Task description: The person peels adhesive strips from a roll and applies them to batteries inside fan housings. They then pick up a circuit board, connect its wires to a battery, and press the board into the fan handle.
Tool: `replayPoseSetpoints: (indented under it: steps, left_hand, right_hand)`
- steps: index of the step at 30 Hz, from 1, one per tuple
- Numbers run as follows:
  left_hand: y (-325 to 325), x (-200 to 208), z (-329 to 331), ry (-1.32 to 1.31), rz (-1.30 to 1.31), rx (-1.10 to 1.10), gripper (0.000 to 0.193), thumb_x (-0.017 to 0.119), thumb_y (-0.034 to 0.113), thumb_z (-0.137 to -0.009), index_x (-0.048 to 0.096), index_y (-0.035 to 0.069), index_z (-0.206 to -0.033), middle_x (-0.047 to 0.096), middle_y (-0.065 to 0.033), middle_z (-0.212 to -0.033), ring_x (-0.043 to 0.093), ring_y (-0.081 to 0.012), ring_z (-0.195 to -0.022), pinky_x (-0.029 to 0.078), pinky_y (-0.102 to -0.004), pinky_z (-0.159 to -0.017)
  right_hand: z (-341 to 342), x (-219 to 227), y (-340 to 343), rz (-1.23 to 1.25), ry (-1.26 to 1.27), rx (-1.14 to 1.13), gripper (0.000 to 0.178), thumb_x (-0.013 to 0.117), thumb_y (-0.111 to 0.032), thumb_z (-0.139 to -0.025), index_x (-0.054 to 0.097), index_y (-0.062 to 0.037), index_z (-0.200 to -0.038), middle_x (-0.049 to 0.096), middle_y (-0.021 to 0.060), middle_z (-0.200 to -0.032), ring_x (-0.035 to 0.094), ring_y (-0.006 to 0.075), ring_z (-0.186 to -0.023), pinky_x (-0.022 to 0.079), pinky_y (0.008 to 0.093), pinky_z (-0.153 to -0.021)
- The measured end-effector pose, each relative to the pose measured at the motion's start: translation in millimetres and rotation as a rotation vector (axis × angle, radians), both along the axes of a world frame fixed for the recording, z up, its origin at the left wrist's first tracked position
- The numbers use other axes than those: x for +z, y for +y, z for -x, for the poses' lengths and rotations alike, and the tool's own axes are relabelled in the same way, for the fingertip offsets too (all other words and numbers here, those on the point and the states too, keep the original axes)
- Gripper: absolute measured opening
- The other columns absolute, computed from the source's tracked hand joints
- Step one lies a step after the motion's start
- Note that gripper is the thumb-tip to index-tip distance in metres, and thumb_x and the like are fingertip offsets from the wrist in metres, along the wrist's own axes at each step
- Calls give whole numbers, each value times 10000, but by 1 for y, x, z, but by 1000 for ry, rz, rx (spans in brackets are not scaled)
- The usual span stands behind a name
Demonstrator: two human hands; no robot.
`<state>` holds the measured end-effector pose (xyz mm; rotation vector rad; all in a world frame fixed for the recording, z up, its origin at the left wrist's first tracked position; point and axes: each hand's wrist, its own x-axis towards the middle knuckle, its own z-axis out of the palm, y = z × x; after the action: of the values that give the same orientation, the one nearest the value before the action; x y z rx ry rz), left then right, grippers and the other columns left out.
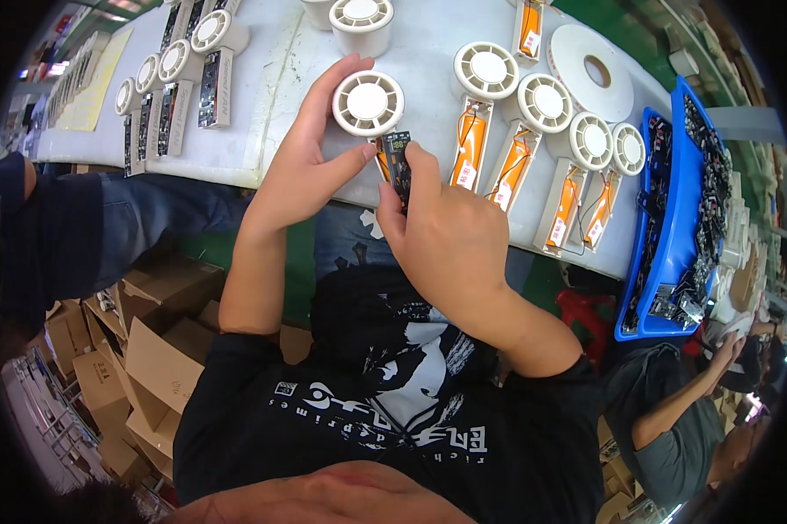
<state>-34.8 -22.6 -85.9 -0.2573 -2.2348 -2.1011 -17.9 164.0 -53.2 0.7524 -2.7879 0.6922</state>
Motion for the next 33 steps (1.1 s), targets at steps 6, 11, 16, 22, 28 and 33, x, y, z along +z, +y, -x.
replayPoseSetpoints:
  steps: [6, 11, 16, 22, 28, 33]
  left_hand:
    - [-4, 2, 1, -19, 26, -34, 865, 670, -44, -841, 250, 14, -1595, 367, -145, -1606, 335, -242, -1495, 252, -373, -1227]
    - [-4, 0, 0, 22, 74, -84, 927, 711, -4, -844, 192, 18, -1612, 291, -157, -1646, 298, -260, -1516, 234, -379, -1235]
    - [-3, -2, 4, 62, 216, -58, 975, 748, 27, -835, 168, 26, -1619, 269, -163, -1654, 261, -269, -1532, 222, -386, -1243]
    - [-11, -1, 9, 60, 237, -113, 987, 772, 52, -834, 173, 31, -1618, 267, -166, -1656, 246, -272, -1539, 224, -388, -1245]
    - [-23, 4, 14, 110, 352, -142, 970, 776, 99, -850, 177, 16, -1608, 322, -221, -1621, 331, -345, -1501, 304, -408, -1211]
    - [-5, 23, -1, 68, 530, 181, 742, 759, 104, -858, 406, 46, -1508, 528, -229, -1451, 578, -390, -1276, 488, -418, -1036]
  right_hand:
    - [2, 3, -1, -88, 98, 93, 415, 779, -218, -864, 615, -37, -1199, 581, 54, -554, 601, 239, -465, 436, 375, -445]
    - [8, 5, 2, -135, 32, 155, 452, 766, -248, -876, 596, -29, -1233, 592, 72, -559, 606, 264, -472, 442, 382, -452]
    - [13, 22, 13, -219, -123, 197, 508, 763, -265, -883, 580, -23, -1290, 628, 83, -624, 627, 282, -514, 460, 396, -487]
    - [17, 41, 28, -395, -231, 364, 727, 816, -370, -796, 549, -38, -1385, 653, 71, -722, 666, 280, -640, 487, 400, -562]
    - [15, 35, 11, -346, -139, 336, 787, 839, -421, -727, 578, -50, -1370, 641, 58, -748, 668, 260, -690, 493, 378, -578]
    - [7, 17, -9, -365, -25, 224, 739, 840, -414, -725, 614, -52, -1329, 620, 46, -777, 656, 239, -691, 500, 360, -587]
